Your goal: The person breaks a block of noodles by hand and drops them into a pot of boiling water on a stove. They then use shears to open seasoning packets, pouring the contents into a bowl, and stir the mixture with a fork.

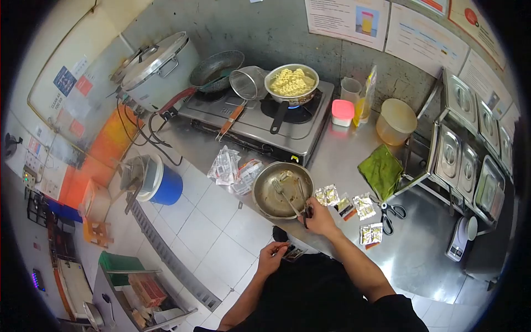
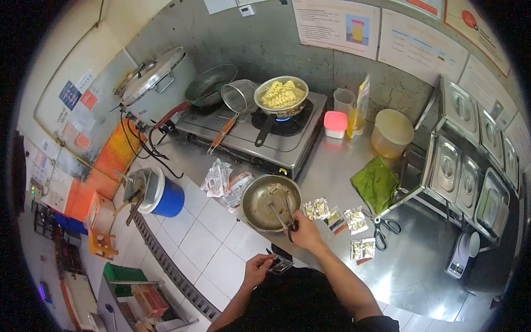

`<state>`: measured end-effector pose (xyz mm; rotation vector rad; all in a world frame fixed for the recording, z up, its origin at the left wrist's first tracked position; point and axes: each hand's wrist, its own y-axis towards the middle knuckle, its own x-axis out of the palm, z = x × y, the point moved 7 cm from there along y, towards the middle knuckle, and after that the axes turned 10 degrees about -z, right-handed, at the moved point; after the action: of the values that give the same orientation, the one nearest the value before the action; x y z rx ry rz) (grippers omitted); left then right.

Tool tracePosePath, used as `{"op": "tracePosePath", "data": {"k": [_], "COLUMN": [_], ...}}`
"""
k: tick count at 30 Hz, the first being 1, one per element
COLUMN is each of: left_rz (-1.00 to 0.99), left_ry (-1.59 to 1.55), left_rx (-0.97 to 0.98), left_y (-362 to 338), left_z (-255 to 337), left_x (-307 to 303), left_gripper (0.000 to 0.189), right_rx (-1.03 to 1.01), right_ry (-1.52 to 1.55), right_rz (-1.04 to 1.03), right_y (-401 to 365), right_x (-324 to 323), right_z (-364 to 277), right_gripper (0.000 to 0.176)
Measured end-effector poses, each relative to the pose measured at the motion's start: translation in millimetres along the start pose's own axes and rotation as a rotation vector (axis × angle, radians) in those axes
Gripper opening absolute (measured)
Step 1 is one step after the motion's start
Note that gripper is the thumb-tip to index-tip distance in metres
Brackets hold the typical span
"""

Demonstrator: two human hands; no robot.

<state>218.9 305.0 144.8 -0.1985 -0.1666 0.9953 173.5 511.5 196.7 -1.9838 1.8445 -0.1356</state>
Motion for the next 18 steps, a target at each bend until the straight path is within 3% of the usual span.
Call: {"op": "tracePosePath", "data": {"k": [2,6,8,11,13,14,15,16,17,18], "left_rz": [-0.003,-0.024,-0.048,-0.099,-0.085,-0.089,-0.084,-0.072,-0.076,-0.08], "left_ry": [0.019,0.026,0.034,0.101,0.076,-0.023,-0.045,-0.065,-0.069,-0.292], "left_rx": [-0.018,-0.001,0.012,-0.02,-0.124,-0.065,-0.099,-0.127,-0.124,-0.191], "left_y": [3.5,14.1,20.5,24.5,25.3,26.5,24.9,24.9,26.2,22.1], "left_z": [0.3,12.4,16.5,17.2,14.8,1.3,0.8,1.1,-2.8,-16.6], "left_x": [-3.9,-5.8,-6.9,-3.4,-1.9,-3.3,-2.4,-0.6,3.9,8.1], "left_gripper": [0.017,0.017,0.017,0.017,0.017,0.017,0.018,0.019,0.019,0.02], "right_rx": [-0.169,-0.392,-0.564,-0.69,-0.646,-0.633,-0.492,-0.485,-0.309,-0.128], "right_ry": [-0.346,-0.595,-0.857,-0.843,-0.734,-0.621,-0.529,-0.535,-0.515,-0.482], "right_rz": [0.254,0.248,0.128,0.099,0.154,0.198,0.252,0.258,0.405,0.548], "right_y": [-0.7,-5.3,-6.9,-13.5,-29.1,-37.5,-41.1,-43.1,-41.0,-43.4], "right_x": [-5.9,-2.6,13.8,15.0,-3.3,-14.9,-32.7,-44.3,-69.0,-89.3], "right_z": [-6.0,-14.1,-12.0,-13.7,-24.1,-26.1,-12.1,-5.9,9.1,25.5], "right_gripper": [0.03,0.033,0.039,0.044,0.047,0.049,0.048,0.048,0.045,0.043]}}
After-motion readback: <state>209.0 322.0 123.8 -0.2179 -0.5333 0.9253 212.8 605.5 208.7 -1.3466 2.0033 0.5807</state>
